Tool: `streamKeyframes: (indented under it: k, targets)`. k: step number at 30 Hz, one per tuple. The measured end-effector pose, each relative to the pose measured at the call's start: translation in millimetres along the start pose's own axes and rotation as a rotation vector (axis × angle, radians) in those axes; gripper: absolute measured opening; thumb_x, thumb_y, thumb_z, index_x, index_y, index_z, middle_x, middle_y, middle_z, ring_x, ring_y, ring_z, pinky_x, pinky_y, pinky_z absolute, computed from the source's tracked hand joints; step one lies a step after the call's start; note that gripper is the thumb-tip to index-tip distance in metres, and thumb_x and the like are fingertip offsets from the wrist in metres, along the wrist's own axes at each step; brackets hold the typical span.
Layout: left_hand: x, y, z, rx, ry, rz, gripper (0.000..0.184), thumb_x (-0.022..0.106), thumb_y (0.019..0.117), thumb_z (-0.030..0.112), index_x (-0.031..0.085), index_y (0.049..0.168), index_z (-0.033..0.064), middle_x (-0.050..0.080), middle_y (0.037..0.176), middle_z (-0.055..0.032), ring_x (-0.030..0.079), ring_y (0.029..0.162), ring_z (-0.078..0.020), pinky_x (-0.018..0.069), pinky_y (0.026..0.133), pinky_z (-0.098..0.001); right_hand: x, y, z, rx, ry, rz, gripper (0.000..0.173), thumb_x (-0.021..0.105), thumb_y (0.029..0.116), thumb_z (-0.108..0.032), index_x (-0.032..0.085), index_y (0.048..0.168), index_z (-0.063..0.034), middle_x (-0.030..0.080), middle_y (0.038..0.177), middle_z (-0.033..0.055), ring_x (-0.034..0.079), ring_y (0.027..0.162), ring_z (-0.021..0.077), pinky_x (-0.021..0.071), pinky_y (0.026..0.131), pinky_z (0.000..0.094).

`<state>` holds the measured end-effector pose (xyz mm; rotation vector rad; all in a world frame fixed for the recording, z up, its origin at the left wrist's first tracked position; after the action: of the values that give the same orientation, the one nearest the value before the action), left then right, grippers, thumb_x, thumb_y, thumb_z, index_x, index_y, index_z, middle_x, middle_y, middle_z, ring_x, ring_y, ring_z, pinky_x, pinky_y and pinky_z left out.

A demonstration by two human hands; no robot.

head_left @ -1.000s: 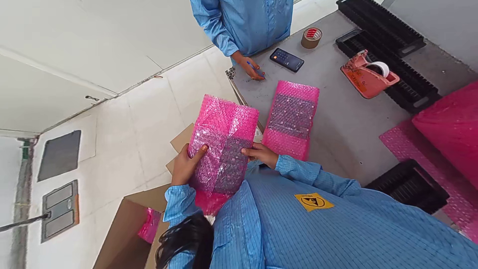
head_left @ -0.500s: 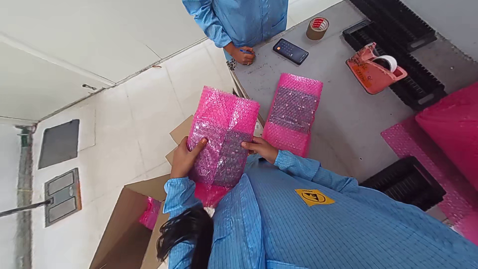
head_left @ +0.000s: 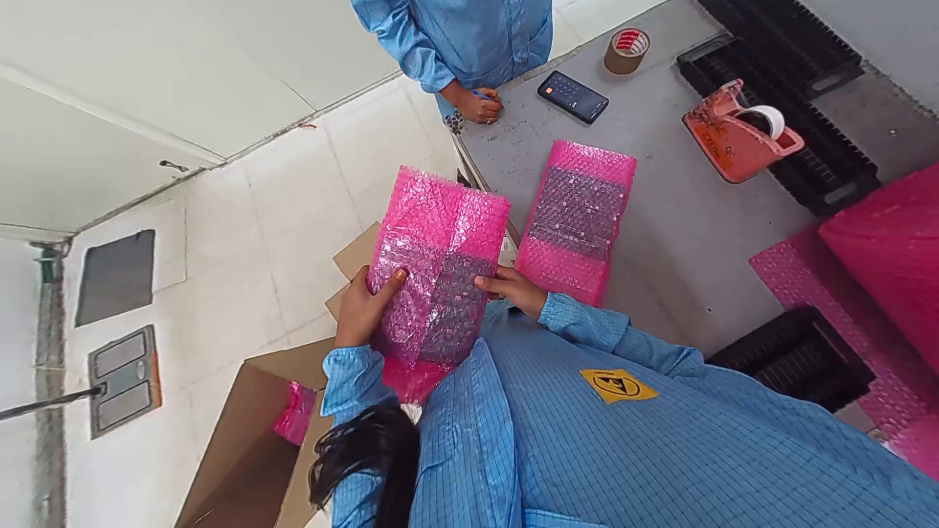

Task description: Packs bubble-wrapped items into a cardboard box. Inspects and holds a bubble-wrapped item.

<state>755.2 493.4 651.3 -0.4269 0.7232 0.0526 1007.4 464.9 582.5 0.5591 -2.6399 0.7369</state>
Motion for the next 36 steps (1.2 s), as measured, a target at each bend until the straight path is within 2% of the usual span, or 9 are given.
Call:
streamKeyframes:
  k: [14, 18, 25, 28, 30, 32, 34, 35, 36]
  targets:
    - [-0.1, 2.0, -7.0, 0.004, -0.022, 0.000, 0.069, 0.067, 0.0888, 0.052, 0.056, 0.133, 0.0010, 0.067, 0.116, -0.0210, 0.067, 0.105, -0.0278, 0.0514, 0.094, -0.0542, 3.4, -0.9, -1.4, -0.006, -0.005, 0.010, 0.035, 0.056, 0.1056, -0.018, 0.054, 0.133, 0.0033, 0.067, 0.115, 0.0085, 0.066, 0.098, 0.0080, 0.0555, 0.087, 0.0276]
    - [-0.1, 3.1, -9.8, 0.018, -0.044, -0.018, 0.070, 0.068, 0.0890, 0.050, 0.053, 0.136, -0.0001, 0.066, 0.118, -0.0192, 0.067, 0.104, -0.0224, 0.0525, 0.093, -0.0475, 6.3, -1.2, -2.9, -0.018, -0.021, 0.018, 0.035, 0.056, 0.1055, -0.019, 0.054, 0.133, 0.0031, 0.067, 0.114, 0.0081, 0.065, 0.098, 0.0072, 0.0547, 0.087, 0.0263]
    - [-11.1, 7.7, -37.6, 0.031, -0.159, 0.016, 0.090, 0.084, 0.0703, 0.039, 0.047, 0.140, -0.0042, 0.065, 0.120, -0.0153, 0.066, 0.102, -0.0114, 0.0550, 0.092, -0.0332, 10.4, 2.8, -2.6, -0.062, -0.219, -0.011, 0.040, 0.056, 0.1045, -0.023, 0.054, 0.134, 0.0036, 0.065, 0.115, 0.0122, 0.065, 0.101, 0.0124, 0.0545, 0.089, 0.0305]
    - [-32.8, 1.3, -81.1, -0.023, -0.355, 0.137, 0.055, 0.071, 0.0876, 0.024, 0.048, 0.130, -0.0040, 0.065, 0.101, -0.0008, 0.066, 0.085, 0.0015, 0.0584, 0.077, -0.0206, -8.1, -0.6, -2.9, -0.036, -0.313, 0.090, 0.038, 0.053, 0.1056, -0.020, 0.055, 0.136, 0.0036, 0.066, 0.117, 0.0174, 0.064, 0.105, 0.0185, 0.0517, 0.094, 0.0352]
    - [-51.3, -8.8, -123.1, -0.109, -0.427, 0.221, 0.041, 0.053, 0.1029, 0.024, 0.046, 0.133, -0.0039, 0.063, 0.100, 0.0006, 0.065, 0.084, 0.0029, 0.0573, 0.078, -0.0204, -32.6, -7.7, -2.4, -0.043, -0.344, 0.233, 0.035, 0.053, 0.1052, -0.016, 0.056, 0.134, 0.0031, 0.067, 0.117, 0.0183, 0.065, 0.104, 0.0196, 0.0518, 0.094, 0.0361]
    - [-66.7, -25.0, -164.5, -0.136, -0.561, 0.266, 0.048, 0.037, 0.1093, 0.036, 0.041, 0.138, -0.0027, 0.062, 0.108, 0.0005, 0.064, 0.093, 0.0025, 0.0556, 0.084, -0.0213, -69.3, -20.7, -3.5, -0.095, -0.413, 0.439, 0.034, 0.058, 0.1034, -0.015, 0.058, 0.132, 0.0029, 0.069, 0.115, 0.0190, 0.067, 0.102, 0.0210, 0.0539, 0.093, 0.0392]
    - [-75.5, -44.7, -190.9, -0.098, -0.841, 0.249, 0.070, 0.039, 0.1011, 0.064, 0.037, 0.141, 0.0059, 0.065, 0.117, 0.0032, 0.064, 0.104, 0.0003, 0.0560, 0.090, -0.0225, -113.5, -41.9, -7.7, -0.146, -0.520, 0.660, 0.034, 0.061, 0.1020, -0.015, 0.060, 0.130, 0.0039, 0.069, 0.117, 0.0208, 0.069, 0.101, 0.0243, 0.0551, 0.092, 0.0422]
    - [-78.1, -57.6, -189.2, -0.139, -0.948, 0.298, 0.065, 0.031, 0.1020, 0.065, 0.041, 0.135, 0.0103, 0.066, 0.111, 0.0061, 0.064, 0.100, 0.0009, 0.0556, 0.086, -0.0214, -137.0, -54.9, -8.8, -0.160, -0.561, 0.768, 0.036, 0.061, 0.1016, -0.016, 0.059, 0.130, 0.0052, 0.068, 0.117, 0.0225, 0.068, 0.101, 0.0267, 0.0547, 0.091, 0.0434]
    - [-80.6, -73.3, -171.8, -0.284, -0.998, 0.452, 0.052, 0.015, 0.1084, 0.053, 0.048, 0.115, 0.0137, 0.065, 0.089, 0.0091, 0.063, 0.079, 0.0017, 0.0534, 0.071, -0.0186, -160.7, -68.7, -7.3, -0.162, -0.585, 0.879, 0.038, 0.062, 0.1009, -0.017, 0.059, 0.131, 0.0059, 0.069, 0.116, 0.0233, 0.069, 0.101, 0.0284, 0.0549, 0.091, 0.0446]
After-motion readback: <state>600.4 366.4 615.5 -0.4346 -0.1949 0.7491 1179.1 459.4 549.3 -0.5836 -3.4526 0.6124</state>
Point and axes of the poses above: each hand's wrist, its own y-axis towards the middle knuckle, its own x-axis out of the palm, z = x × y, the point moved 6 cm from there along y, towards the middle knuckle
